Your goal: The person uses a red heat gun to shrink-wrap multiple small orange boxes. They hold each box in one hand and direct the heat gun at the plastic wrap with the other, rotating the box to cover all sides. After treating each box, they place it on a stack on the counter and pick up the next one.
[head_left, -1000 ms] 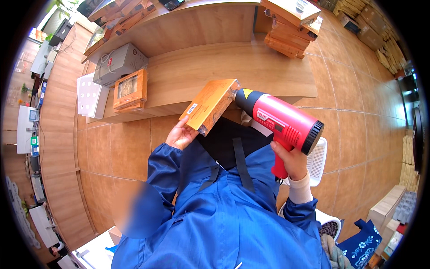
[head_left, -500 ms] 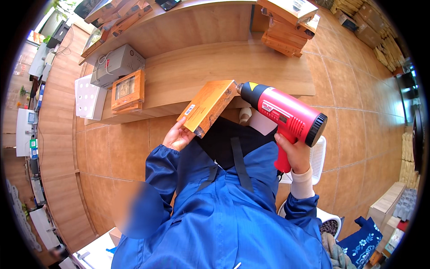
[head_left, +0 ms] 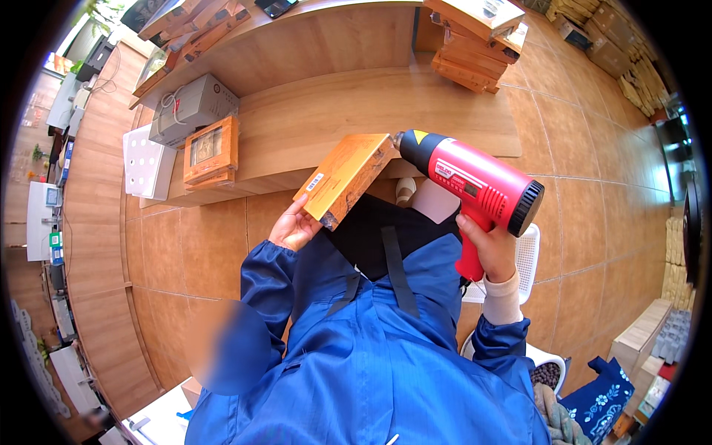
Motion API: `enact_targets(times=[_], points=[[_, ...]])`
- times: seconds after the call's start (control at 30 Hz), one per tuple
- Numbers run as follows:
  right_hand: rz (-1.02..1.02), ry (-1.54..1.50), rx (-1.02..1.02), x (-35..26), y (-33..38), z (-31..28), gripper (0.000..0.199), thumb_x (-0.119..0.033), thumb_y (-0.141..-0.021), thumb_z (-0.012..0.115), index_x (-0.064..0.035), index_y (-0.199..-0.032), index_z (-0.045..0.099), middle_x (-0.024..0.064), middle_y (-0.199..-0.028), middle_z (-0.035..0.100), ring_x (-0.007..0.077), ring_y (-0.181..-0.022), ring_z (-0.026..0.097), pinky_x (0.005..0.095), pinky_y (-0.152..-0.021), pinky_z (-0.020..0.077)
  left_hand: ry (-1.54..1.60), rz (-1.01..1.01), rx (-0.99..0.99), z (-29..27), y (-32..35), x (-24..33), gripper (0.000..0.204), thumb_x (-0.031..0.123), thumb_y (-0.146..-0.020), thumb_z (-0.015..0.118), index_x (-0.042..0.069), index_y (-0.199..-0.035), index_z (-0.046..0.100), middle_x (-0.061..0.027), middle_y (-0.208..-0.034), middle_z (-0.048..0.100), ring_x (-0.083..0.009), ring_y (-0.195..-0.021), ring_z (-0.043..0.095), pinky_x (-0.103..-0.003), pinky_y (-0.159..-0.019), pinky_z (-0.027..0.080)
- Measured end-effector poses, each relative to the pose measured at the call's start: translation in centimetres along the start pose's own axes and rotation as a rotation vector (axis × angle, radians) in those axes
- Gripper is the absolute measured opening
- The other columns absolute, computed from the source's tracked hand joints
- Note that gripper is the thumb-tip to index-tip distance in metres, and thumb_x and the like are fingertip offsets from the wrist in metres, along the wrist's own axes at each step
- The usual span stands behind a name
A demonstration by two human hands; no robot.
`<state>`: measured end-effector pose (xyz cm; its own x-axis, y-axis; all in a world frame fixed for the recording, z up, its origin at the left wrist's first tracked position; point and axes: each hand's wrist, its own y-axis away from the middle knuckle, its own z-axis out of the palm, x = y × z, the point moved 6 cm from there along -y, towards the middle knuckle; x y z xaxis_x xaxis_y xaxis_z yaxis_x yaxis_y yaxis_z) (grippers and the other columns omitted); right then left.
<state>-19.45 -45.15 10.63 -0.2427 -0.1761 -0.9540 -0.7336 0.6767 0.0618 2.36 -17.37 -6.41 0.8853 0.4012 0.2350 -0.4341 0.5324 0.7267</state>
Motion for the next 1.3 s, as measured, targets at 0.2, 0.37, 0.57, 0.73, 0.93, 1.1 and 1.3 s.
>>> enact_targets(times=[0.2, 0.37, 0.57, 0.73, 0.93, 1.1, 1.3], points=[[0.007, 0.015, -0.014, 0.5, 0.2, 0.0, 0.041, -0.017, -0.073, 0.072, -0.0004, -0.107, 0.056, 0.0092, -0.098, 0.061, 0.0193, -0.088, 0.057, 0.0329, -0.081, 0.0452, 0.063, -0.011, 0.012, -0.5, -0.2, 0.2, 0.037, 0.016, -0.09, 0.055, 0.0, -0.122, 0.046, -0.016, -0.118, 0.055, -0.028, -0.106, 0.055, -0.04, -0.093, 0.047], [0.08, -0.137, -0.167, 0.4, 2.8, 1.9, 0.035, -0.014, -0.076, 0.072, -0.0024, -0.105, 0.057, 0.0041, -0.093, 0.059, 0.0136, -0.084, 0.055, 0.029, -0.077, 0.0457, 0.163, 0.011, 0.04, -0.6, -1.1, -0.1, 0.037, 0.016, -0.089, 0.056, -0.006, -0.117, 0.047, -0.0183, -0.116, 0.055, -0.029, -0.106, 0.055, -0.041, -0.092, 0.047], [0.129, -0.166, -0.343, 0.0, 5.3, 4.2, 0.032, -0.01, -0.075, 0.071, -0.0026, -0.103, 0.057, 0.0037, -0.091, 0.06, 0.0134, -0.083, 0.056, 0.029, -0.075, 0.0466, 0.185, 0.068, 0.018, -0.7, -1.8, 0.2, 0.035, 0.016, -0.089, 0.056, -0.006, -0.115, 0.047, -0.0193, -0.113, 0.055, -0.0306, -0.104, 0.056, -0.042, -0.09, 0.048], [0.107, -0.171, -0.368, -0.1, 5.8, 4.9, 0.035, -0.009, -0.073, 0.072, -0.0025, -0.104, 0.057, 0.0051, -0.094, 0.061, 0.0143, -0.084, 0.058, 0.0295, -0.075, 0.0474, 0.231, 0.068, 0.053, -0.6, -1.5, 0.2, 0.032, 0.014, -0.088, 0.058, -0.005, -0.111, 0.049, -0.0168, -0.106, 0.057, -0.0263, -0.092, 0.059, -0.036, -0.081, 0.052], [-0.035, -0.191, -0.318, -0.6, 5.9, 5.2, 0.034, -0.008, -0.072, 0.072, -0.0024, -0.103, 0.058, 0.0061, -0.092, 0.061, 0.0148, -0.083, 0.058, 0.0292, -0.075, 0.0475, 0.218, 0.042, -0.018, 0.0, -1.1, 0.1, 0.032, 0.014, -0.087, 0.059, -0.005, -0.11, 0.048, -0.0156, -0.103, 0.058, -0.0239, -0.086, 0.06, -0.032, -0.077, 0.052], [0.017, -0.105, -0.273, -0.1, 4.3, 4.3, 0.032, -0.008, -0.074, 0.071, -0.0034, -0.103, 0.057, 0.003, -0.09, 0.059, 0.0126, -0.079, 0.055, 0.0275, -0.071, 0.0467, 0.186, 0.05, -0.008, -1.3, -1.8, 0.2, 0.035, 0.017, -0.088, 0.059, -0.004, -0.113, 0.048, -0.0168, -0.107, 0.057, -0.0263, -0.093, 0.059, -0.036, -0.083, 0.052], [0.041, -0.105, -0.258, -0.5, 3.9, 3.9, 0.031, -0.008, -0.075, 0.071, -0.0042, -0.102, 0.056, 0.0019, -0.088, 0.058, 0.0106, -0.077, 0.054, 0.0258, -0.068, 0.0465, 0.154, 0.074, 0.002, -1.7, -1.8, 0.0, 0.037, 0.018, -0.088, 0.059, -0.004, -0.115, 0.047, -0.0179, -0.111, 0.056, -0.0284, -0.1, 0.057, -0.038, -0.087, 0.051]])
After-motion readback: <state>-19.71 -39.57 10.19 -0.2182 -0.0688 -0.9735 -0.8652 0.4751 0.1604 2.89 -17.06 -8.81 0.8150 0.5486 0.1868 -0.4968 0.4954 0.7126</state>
